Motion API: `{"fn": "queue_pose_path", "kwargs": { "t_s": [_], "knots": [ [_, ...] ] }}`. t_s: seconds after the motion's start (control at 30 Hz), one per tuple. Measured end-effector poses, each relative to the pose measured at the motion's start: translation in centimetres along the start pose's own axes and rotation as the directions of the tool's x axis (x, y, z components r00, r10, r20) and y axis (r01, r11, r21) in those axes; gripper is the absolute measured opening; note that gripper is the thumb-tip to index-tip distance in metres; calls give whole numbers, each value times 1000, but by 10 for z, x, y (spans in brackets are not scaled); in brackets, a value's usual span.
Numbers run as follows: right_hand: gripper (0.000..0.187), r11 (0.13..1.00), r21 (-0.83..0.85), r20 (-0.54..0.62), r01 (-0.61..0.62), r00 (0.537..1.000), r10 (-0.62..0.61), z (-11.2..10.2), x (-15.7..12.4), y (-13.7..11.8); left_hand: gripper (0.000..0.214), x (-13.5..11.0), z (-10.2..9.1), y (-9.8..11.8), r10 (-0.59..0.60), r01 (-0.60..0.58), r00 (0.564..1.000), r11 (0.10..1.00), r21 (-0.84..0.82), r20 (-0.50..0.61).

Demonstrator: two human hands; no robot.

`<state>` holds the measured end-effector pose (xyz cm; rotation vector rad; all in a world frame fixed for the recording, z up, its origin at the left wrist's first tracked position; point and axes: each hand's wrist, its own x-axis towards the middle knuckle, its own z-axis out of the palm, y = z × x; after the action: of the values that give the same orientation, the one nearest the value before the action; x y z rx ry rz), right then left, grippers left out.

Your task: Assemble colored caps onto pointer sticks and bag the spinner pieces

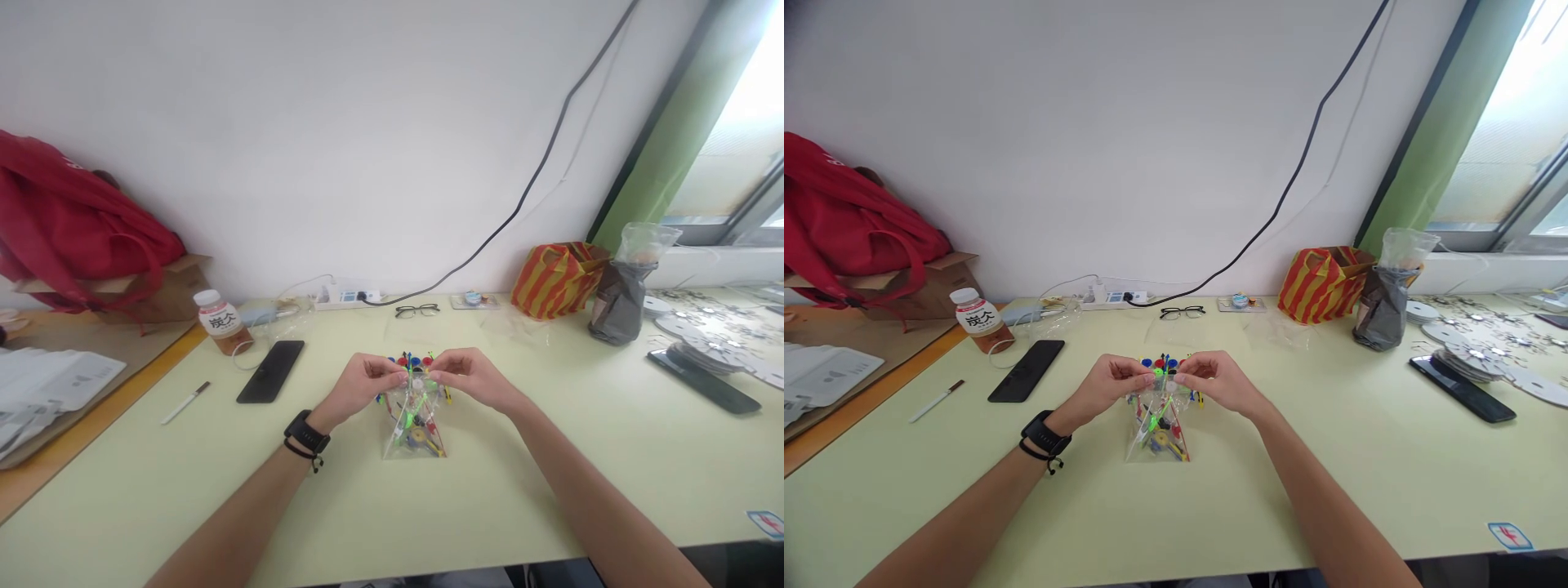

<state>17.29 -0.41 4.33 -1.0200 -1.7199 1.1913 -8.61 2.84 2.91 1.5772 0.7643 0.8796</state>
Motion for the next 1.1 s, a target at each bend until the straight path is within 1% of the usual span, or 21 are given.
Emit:
{"fn": "queue_pose_path", "kwargs": {
  "t_s": [0.07,0.13,0.23,0.33,0.47,0.67,0.87,1.0,1.1],
  "knots": [
    [28,1000,13,41,-1,999,0,6,0,1,27,0,0,0,0,0,1000,1000,9,1],
    [27,1000,6,53,11,999,-12,9,0,2,28,0,-1,0,-4,4,1000,999,33,-1],
    [25,1000,15,35,16,999,-16,9,0,2,28,0,-5,0,2,-1,1000,997,77,-4],
    [25,998,60,19,-5,1000,4,6,-1,0,27,1,-10,-1,6,-5,1000,995,97,-16],
    [26,995,101,27,-24,999,22,7,-1,-2,27,3,-15,-3,3,-1,1000,994,106,-28],
    [28,993,117,-13,-25,1000,27,7,1,1,30,1,-12,0,6,-6,1000,998,66,-7],
    [29,984,176,6,-16,1000,15,8,3,7,28,1,-10,0,12,-11,1000,998,55,-26],
    [28,977,208,-31,-50,998,58,6,5,15,28,2,-12,-1,18,-18,999,1000,-4,-39],
    [26,955,284,-64,-87,992,109,6,8,22,27,3,-14,-3,26,-27,998,999,-26,-64]
  ]
}}
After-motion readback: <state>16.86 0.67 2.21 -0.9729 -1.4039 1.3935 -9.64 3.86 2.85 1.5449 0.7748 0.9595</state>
